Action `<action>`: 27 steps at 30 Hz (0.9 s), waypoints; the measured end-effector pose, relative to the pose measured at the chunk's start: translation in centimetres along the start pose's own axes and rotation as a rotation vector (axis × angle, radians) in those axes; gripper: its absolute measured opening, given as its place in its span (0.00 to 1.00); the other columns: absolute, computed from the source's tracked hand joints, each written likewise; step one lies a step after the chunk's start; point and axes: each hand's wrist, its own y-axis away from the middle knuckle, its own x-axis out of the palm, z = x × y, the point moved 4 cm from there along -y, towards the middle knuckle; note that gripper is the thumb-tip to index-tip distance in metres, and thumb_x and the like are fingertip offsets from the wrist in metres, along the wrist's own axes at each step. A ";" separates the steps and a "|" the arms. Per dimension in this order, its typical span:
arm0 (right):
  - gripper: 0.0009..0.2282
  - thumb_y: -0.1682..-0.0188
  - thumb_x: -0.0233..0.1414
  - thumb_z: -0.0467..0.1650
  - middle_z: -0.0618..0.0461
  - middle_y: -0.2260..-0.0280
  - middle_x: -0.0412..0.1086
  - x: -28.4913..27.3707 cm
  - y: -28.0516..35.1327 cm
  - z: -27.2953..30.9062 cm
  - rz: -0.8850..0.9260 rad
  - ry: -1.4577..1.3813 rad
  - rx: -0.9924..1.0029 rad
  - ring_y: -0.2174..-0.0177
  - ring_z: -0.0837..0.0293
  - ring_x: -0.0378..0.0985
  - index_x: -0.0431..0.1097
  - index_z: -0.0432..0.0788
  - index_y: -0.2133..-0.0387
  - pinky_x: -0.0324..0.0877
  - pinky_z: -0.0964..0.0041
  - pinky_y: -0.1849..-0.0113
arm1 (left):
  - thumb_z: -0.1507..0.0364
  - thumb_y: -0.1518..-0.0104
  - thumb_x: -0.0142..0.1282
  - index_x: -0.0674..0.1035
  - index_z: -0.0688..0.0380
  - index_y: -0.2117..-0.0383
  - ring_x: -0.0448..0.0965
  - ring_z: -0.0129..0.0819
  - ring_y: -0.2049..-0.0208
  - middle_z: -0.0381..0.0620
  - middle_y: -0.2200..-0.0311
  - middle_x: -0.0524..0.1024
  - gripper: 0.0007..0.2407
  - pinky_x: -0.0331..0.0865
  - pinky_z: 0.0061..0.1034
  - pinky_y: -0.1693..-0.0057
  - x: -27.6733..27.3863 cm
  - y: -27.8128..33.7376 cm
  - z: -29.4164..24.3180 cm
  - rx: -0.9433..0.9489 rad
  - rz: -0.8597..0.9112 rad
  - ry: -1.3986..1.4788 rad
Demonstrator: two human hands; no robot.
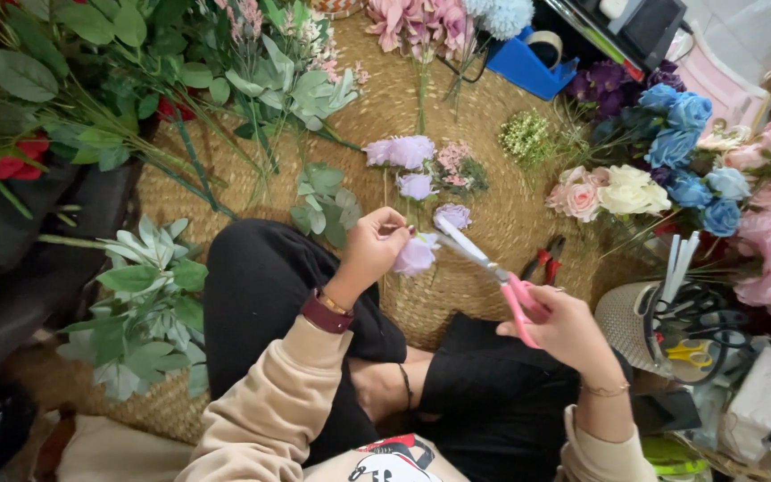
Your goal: The person sits on a woven mat and uses pink scissors to trim the stem of a purple artificial flower. They then insert the flower into a thin wooden stick and secure it by wrapping the base with green floral tape. The person repeats this process with another flower, attaching it to a second wooden stick.
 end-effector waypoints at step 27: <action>0.15 0.79 0.62 0.36 0.61 0.79 0.69 7.9 -0.4 7.7 0.141 0.132 -0.427 0.68 0.61 0.75 0.71 0.51 0.77 0.56 0.63 0.57 | 0.78 0.47 0.51 0.78 0.53 0.73 0.77 0.39 0.70 0.43 0.75 0.74 0.04 0.72 0.25 0.60 -12.3 8.4 -6.2 0.344 0.284 -0.649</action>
